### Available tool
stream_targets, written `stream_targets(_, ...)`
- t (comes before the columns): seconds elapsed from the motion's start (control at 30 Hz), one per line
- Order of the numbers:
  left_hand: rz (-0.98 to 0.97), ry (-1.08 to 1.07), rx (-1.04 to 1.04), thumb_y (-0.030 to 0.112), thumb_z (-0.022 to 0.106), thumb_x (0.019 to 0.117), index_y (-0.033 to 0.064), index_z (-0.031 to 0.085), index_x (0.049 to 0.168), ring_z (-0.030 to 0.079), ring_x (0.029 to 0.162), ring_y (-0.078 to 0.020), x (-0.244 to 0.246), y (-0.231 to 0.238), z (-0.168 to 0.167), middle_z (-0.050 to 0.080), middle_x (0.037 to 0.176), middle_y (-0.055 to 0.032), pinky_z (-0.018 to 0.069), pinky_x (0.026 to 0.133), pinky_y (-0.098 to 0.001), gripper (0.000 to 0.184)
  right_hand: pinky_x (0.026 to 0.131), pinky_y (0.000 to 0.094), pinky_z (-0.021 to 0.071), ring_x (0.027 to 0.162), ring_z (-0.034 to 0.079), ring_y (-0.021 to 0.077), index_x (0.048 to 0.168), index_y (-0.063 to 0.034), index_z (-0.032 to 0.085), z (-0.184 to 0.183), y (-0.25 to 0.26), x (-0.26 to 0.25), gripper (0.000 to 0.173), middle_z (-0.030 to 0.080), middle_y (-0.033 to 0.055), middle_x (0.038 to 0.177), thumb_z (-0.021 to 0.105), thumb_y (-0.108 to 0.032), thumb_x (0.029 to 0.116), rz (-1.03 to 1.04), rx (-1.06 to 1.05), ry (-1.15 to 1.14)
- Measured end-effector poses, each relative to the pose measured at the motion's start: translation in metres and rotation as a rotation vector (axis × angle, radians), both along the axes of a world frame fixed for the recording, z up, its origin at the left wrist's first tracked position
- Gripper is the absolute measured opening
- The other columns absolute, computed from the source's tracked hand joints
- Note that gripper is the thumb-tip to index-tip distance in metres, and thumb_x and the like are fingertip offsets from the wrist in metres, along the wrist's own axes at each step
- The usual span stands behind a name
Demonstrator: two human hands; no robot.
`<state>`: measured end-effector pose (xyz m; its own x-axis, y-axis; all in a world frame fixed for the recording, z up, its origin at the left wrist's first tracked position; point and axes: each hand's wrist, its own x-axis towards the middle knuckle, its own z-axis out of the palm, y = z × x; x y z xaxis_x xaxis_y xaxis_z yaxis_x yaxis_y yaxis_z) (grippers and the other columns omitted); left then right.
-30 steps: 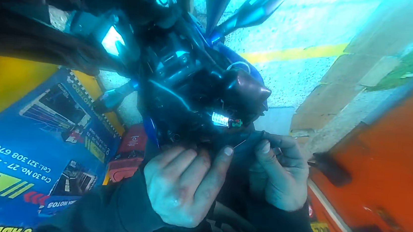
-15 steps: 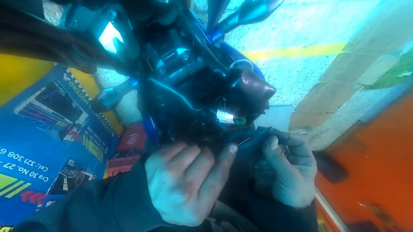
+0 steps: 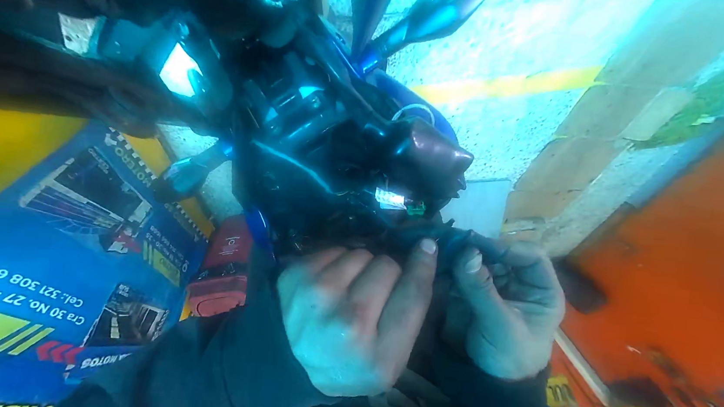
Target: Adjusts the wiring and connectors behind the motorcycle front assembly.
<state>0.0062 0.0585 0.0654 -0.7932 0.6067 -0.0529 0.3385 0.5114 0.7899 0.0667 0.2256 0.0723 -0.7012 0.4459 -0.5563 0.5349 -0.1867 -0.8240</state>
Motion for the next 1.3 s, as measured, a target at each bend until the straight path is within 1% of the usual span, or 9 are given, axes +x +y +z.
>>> stream_targets(0.2,-0.107,0.045,-0.022,0.006,0.055,0.0999,-0.0034,0.070,0.120,0.056,0.060,-0.0230,0.005,-0.024,0.001,0.065,0.074,-0.0115,0.0433,0.052,-0.0350,0.027,0.074,0.0272,0.0639,0.080,0.074,0.0105,0.104,-0.0109,0.074,-0.002,0.005,-0.003,0.015,0.077,0.0037,0.093,0.077,-0.008,0.0896,-0.060,-0.116,-0.067)
stream_targets(0.33,-0.146,0.072,-0.009,0.005,0.054,0.1001,-0.0042,0.069,0.121,0.057,0.060,-0.0230,0.005,-0.029,-0.003,0.066,0.075,-0.0124,0.0435,0.052,-0.0346,0.028,0.074,0.0260,0.0633,0.079,0.073,0.0095,0.102,-0.0096,0.073,-0.005,0.006,-0.004,0.014,0.076,0.0047,0.091,0.075,-0.004,0.0896,-0.148,-0.173,-0.113)
stream_targets(0.43,-0.117,0.054,0.007,0.006,0.054,0.0998,-0.0048,0.070,0.118,0.056,0.057,-0.0225,0.005,-0.021,-0.006,0.065,0.071,-0.0112,0.0436,0.051,-0.0344,0.027,0.074,0.0276,0.0634,0.079,0.073,0.0109,0.100,-0.0099,0.073,-0.004,0.003,-0.002,0.013,0.076,0.0060,0.091,0.077,-0.006,0.0892,-0.195,-0.204,-0.128)
stream_targets(0.57,-0.030,0.005,0.048,0.006,0.057,0.0986,-0.0042,0.072,0.117,0.057,0.056,-0.0208,0.007,-0.002,-0.014,0.064,0.068,-0.0094,0.0459,0.051,-0.0328,0.027,0.078,0.0292,0.0633,0.084,0.074,0.0127,0.103,-0.0103,0.071,-0.009,0.007,0.002,0.012,0.076,0.0068,0.097,0.075,-0.009,0.0916,-0.138,-0.165,-0.056)
stream_targets(0.7,-0.044,-0.010,0.045,0.008,0.057,0.0985,-0.0013,0.074,0.118,0.060,0.060,-0.0208,-0.003,-0.002,-0.015,0.067,0.073,-0.0093,0.0482,0.055,-0.0321,0.028,0.078,0.0281,0.0629,0.083,0.073,0.0117,0.103,-0.0107,0.072,-0.010,0.005,0.003,0.012,0.076,0.0056,0.095,0.076,-0.010,0.0910,-0.142,-0.158,-0.018)
stream_targets(0.8,-0.077,0.028,0.032,0.009,0.056,0.0988,-0.0005,0.074,0.118,0.058,0.059,-0.0207,-0.007,-0.002,-0.015,0.068,0.073,-0.0096,0.0453,0.054,-0.0324,0.028,0.078,0.0295,0.0629,0.084,0.073,0.0128,0.103,-0.0112,0.071,-0.011,0.010,0.002,0.013,0.076,0.0058,0.097,0.076,-0.010,0.0914,-0.100,-0.151,0.005)
stream_targets(0.97,-0.191,0.067,0.081,0.008,0.053,0.1007,-0.0018,0.069,0.124,0.056,0.058,-0.0222,-0.001,-0.024,-0.027,0.065,0.072,-0.0105,0.0439,0.052,-0.0345,0.030,0.076,0.0286,0.0637,0.082,0.074,0.0127,0.102,-0.0083,0.073,-0.011,0.012,0.002,0.012,0.076,0.0077,0.095,0.076,-0.006,0.0906,-0.150,-0.220,-0.077)
stream_targets(1.13,-0.218,0.125,0.075,0.008,0.053,0.1003,-0.0006,0.068,0.127,0.057,0.057,-0.0224,0.004,-0.040,-0.033,0.067,0.076,-0.0120,0.0440,0.050,-0.0351,0.031,0.070,0.0263,0.0625,0.076,0.072,0.0099,0.102,-0.0110,0.073,-0.013,0.014,0.002,0.007,0.075,0.0059,0.091,0.072,-0.010,0.0943,-0.194,-0.308,-0.186)
stream_targets(1.3,-0.255,0.120,0.053,0.008,0.053,0.1005,0.0003,0.069,0.125,0.059,0.058,-0.0233,0.002,-0.044,-0.030,0.068,0.078,-0.0126,0.0462,0.051,-0.0353,0.030,0.074,0.0309,0.0639,0.080,0.074,0.0140,0.101,-0.0099,0.072,-0.014,0.013,0.002,0.008,0.075,0.0094,0.093,0.073,-0.011,0.0935,-0.262,-0.348,-0.224)
